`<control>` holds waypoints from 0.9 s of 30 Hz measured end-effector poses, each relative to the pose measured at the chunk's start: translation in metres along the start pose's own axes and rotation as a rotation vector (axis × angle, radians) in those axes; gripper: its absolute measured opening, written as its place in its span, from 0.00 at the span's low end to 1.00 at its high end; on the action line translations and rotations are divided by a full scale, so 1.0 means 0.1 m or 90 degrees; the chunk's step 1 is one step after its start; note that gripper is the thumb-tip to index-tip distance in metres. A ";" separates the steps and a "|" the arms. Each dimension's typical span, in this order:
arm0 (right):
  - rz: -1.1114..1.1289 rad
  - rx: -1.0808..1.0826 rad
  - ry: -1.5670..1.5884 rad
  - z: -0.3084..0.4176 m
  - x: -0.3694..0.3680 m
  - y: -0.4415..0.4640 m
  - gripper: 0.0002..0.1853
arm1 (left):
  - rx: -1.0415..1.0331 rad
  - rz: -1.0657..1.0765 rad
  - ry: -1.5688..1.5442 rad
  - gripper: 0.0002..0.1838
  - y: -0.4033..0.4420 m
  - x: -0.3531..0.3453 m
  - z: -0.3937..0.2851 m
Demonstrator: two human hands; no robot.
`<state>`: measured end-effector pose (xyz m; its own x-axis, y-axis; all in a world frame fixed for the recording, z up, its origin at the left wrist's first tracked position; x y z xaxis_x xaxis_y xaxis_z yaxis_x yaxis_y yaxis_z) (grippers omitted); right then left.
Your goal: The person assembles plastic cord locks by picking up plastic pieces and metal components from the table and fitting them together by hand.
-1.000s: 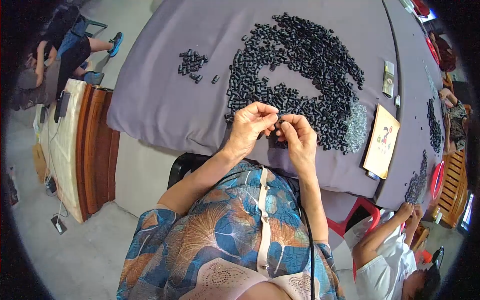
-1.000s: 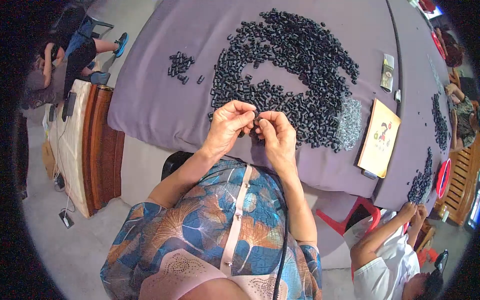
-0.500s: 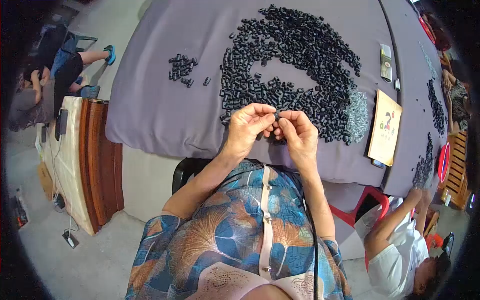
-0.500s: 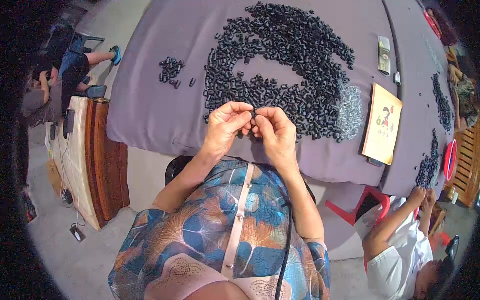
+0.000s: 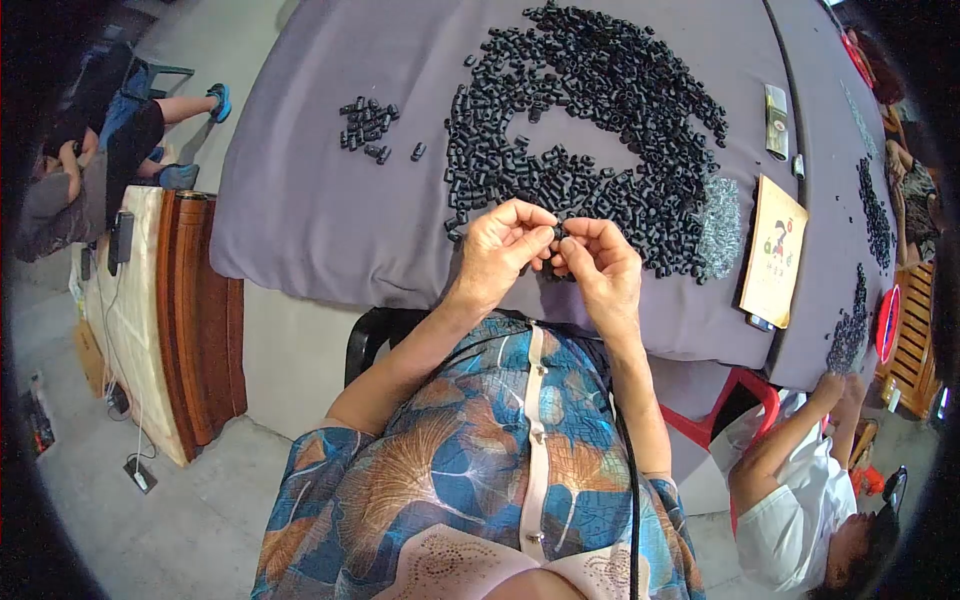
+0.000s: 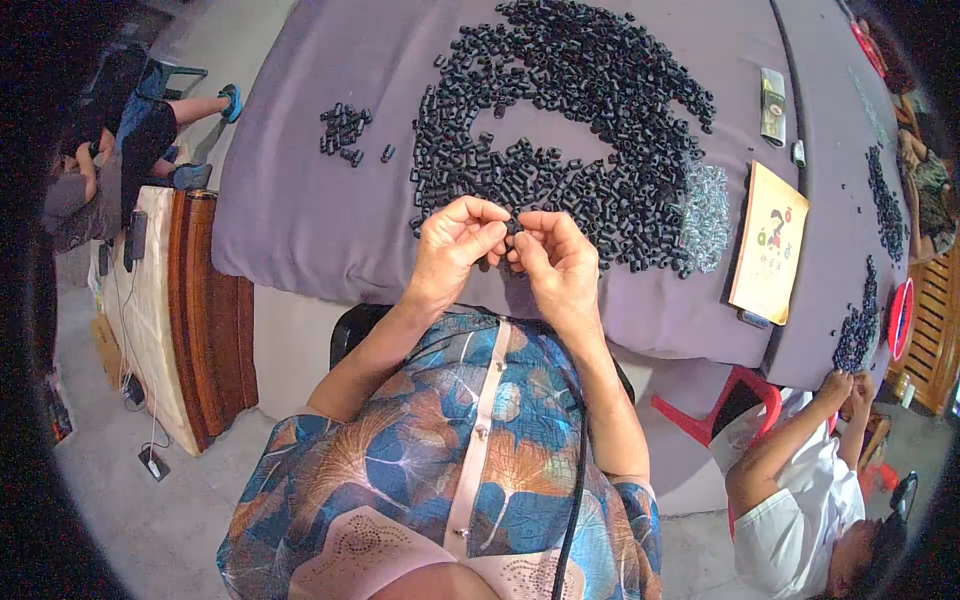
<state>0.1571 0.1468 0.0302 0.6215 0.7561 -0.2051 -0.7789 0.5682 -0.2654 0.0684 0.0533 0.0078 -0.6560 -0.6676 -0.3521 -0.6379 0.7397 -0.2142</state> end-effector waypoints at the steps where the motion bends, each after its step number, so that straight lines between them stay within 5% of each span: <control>1: -0.001 -0.016 0.015 0.00 0.00 0.00 0.08 | -0.001 0.003 0.004 0.06 0.00 0.00 -0.01; 16: 0.059 -0.104 0.193 -0.04 0.12 -0.01 0.11 | 0.032 0.069 0.012 0.05 0.04 -0.11 -0.11; 27: 0.043 -0.075 0.081 -0.01 0.16 -0.02 0.07 | 0.043 0.068 0.007 0.04 0.03 -0.13 -0.06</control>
<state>0.1684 0.1570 0.0262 0.5800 0.7396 -0.3414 -0.8083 0.4706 -0.3538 0.0726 0.0638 0.0173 -0.7235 -0.5847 -0.3669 -0.5355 0.8108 -0.2362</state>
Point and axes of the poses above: each hand's wrist, its own y-axis towards the middle knuckle, its own x-axis out of the back of the hand, z = x × y, the point moved 5 cm from there along y, towards the middle knuckle, and after that the axes turned 6 degrees about y, right-handed, at the moved point
